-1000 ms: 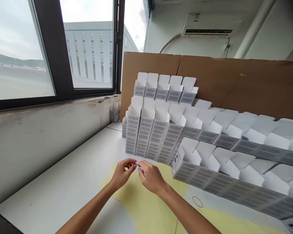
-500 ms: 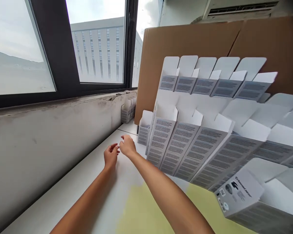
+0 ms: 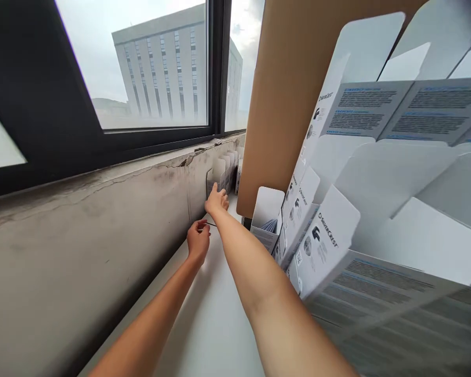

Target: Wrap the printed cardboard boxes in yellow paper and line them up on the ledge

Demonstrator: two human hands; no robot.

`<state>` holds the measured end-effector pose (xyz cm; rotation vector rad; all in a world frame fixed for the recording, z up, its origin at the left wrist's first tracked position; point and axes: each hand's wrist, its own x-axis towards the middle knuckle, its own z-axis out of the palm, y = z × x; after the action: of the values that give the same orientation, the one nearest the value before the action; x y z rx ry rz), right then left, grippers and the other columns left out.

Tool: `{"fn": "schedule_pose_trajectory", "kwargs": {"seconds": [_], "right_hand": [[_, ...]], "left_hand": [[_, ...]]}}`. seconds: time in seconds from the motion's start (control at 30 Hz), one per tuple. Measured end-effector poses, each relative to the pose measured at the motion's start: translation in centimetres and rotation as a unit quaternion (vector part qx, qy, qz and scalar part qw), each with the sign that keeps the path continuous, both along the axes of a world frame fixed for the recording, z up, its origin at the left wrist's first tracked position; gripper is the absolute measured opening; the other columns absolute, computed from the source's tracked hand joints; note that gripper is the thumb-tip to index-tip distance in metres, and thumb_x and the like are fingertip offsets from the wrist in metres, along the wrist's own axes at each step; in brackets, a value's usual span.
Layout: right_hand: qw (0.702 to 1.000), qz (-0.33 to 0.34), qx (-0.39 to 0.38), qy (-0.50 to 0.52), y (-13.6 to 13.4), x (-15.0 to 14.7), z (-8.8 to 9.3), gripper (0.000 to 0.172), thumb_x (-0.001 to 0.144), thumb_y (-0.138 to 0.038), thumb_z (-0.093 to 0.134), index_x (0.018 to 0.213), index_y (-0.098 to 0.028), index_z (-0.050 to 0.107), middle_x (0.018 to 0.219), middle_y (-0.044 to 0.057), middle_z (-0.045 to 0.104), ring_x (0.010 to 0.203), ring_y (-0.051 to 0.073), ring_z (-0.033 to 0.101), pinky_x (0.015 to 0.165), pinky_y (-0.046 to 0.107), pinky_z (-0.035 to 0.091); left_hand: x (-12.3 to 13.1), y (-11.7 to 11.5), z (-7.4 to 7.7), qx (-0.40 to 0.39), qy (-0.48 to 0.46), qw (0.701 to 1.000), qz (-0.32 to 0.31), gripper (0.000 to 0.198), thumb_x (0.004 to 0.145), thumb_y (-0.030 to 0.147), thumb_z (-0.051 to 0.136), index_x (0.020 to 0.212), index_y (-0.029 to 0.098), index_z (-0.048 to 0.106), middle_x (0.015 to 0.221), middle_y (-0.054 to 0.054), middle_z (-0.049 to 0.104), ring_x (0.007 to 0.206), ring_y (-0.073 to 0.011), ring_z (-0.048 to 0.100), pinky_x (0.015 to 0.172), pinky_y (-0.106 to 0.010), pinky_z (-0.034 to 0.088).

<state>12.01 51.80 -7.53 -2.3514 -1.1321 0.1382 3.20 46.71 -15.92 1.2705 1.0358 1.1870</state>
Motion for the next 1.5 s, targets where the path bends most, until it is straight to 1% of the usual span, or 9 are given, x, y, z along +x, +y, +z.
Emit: {"fn": "schedule_pose_trajectory", "kwargs": {"seconds": [0.17,0.3,0.5,0.7,0.93,1.13,1.27,1.37,1.5], "right_hand": [[0.999,-0.029,-0.035,0.030,4.1,2.5,0.4,0.075,0.085,-0.014,0.056,0.150,-0.028,0.020,0.148,0.024,0.028,0.115,0.029,0.058,0.085,0.039,0.048],[0.999,-0.031,-0.033,0.014,3.5,2.7,0.0,0.051,0.088,-0.008,0.049,0.138,-0.017,0.041,0.131,0.023,0.051,0.109,0.025,0.062,0.082,0.035,0.051],[0.998,0.017,0.007,-0.064,-2.1,0.1,-0.3,0.031,0.091,0.000,0.039,0.109,-0.011,0.062,0.104,0.018,0.068,0.101,0.023,0.067,0.081,0.031,0.052],[0.987,0.111,0.007,-0.120,-10.9,-4.9,-0.3,0.027,0.092,-0.003,0.042,0.110,-0.010,0.060,0.102,0.019,0.068,0.100,0.025,0.067,0.078,0.033,0.053],[0.961,0.222,-0.006,-0.166,-25.0,-9.6,0.5,0.027,0.084,-0.005,0.054,0.109,-0.013,0.057,0.099,0.013,0.069,0.094,0.024,0.068,0.075,0.031,0.052],[0.937,0.291,0.015,-0.195,-38.0,-8.9,2.7,0.021,0.091,-0.011,0.047,0.106,-0.017,0.059,0.103,0.008,0.067,0.097,0.023,0.065,0.080,0.031,0.050],[0.947,0.275,0.087,-0.141,-47.1,-7.2,2.5,0.041,0.099,-0.028,0.039,0.139,-0.021,0.038,0.132,0.010,0.055,0.111,0.021,0.059,0.087,0.031,0.048],[0.971,0.197,0.121,-0.054,-53.9,-6.7,1.1,0.092,0.084,-0.055,0.059,0.151,-0.015,0.010,0.147,0.018,0.037,0.124,0.027,0.050,0.094,0.037,0.046],[0.993,0.098,0.013,-0.065,-61.1,-6.6,-0.7,0.111,0.065,-0.056,0.073,0.148,-0.010,0.017,0.132,0.021,0.050,0.118,0.036,0.051,0.092,0.047,0.045]], "left_hand": [[0.8,0.8,-0.9,0.002,0.025,0.999,-0.025,0.030,0.075,0.020,0.054,0.102,0.011,0.063,0.087,-0.008,0.065,0.069,-0.0146,0.059,0.064,-0.027,0.047],[0.5,0.5,-1.2,0.017,0.046,0.998,-0.034,0.029,0.074,0.019,0.055,0.101,0.012,0.063,0.085,-0.007,0.065,0.068,-0.0148,0.060,0.063,-0.026,0.048],[-0.2,1.0,1.1,0.086,0.095,0.992,0.012,0.029,0.075,0.017,0.055,0.102,0.012,0.062,0.097,-0.010,0.065,0.084,-0.0182,0.061,0.079,-0.031,0.049],[-3.8,-1.2,4.0,0.135,0.137,0.979,0.060,0.071,0.056,0.008,0.067,0.125,0.014,0.050,0.131,-0.018,0.052,0.115,-0.0282,0.053,0.097,-0.040,0.043],[-11.8,-11.0,7.0,0.168,0.136,0.974,-0.068,0.104,0.045,0.015,0.081,0.140,0.020,0.039,0.136,-0.015,0.049,0.117,-0.0297,0.054,0.091,-0.037,0.050],[-16.0,-21.9,9.4,0.161,0.148,0.958,-0.184,0.110,0.047,0.030,0.086,0.143,0.024,0.033,0.123,-0.013,0.053,0.116,-0.0305,0.053,0.076,-0.034,0.056],[-15.0,-29.7,10.2,0.163,0.151,0.958,-0.180,0.118,0.052,0.033,0.085,0.150,0.033,0.019,0.116,-0.009,0.051,0.108,-0.0274,0.056,0.073,-0.033,0.055],[-12.9,-35.2,10.3,0.142,0.108,0.971,-0.161,0.120,0.056,0.034,0.083,0.152,0.037,0.010,0.111,-0.007,0.049,0.101,-0.0244,0.057,0.070,-0.031,0.054],[-9.9,-40.8,9.5,0.071,0.021,0.984,-0.160,0.118,0.061,0.036,0.081,0.151,0.041,0.005,0.099,-0.002,0.045,0.084,-0.0164,0.059,0.064,-0.028,0.054]]}}
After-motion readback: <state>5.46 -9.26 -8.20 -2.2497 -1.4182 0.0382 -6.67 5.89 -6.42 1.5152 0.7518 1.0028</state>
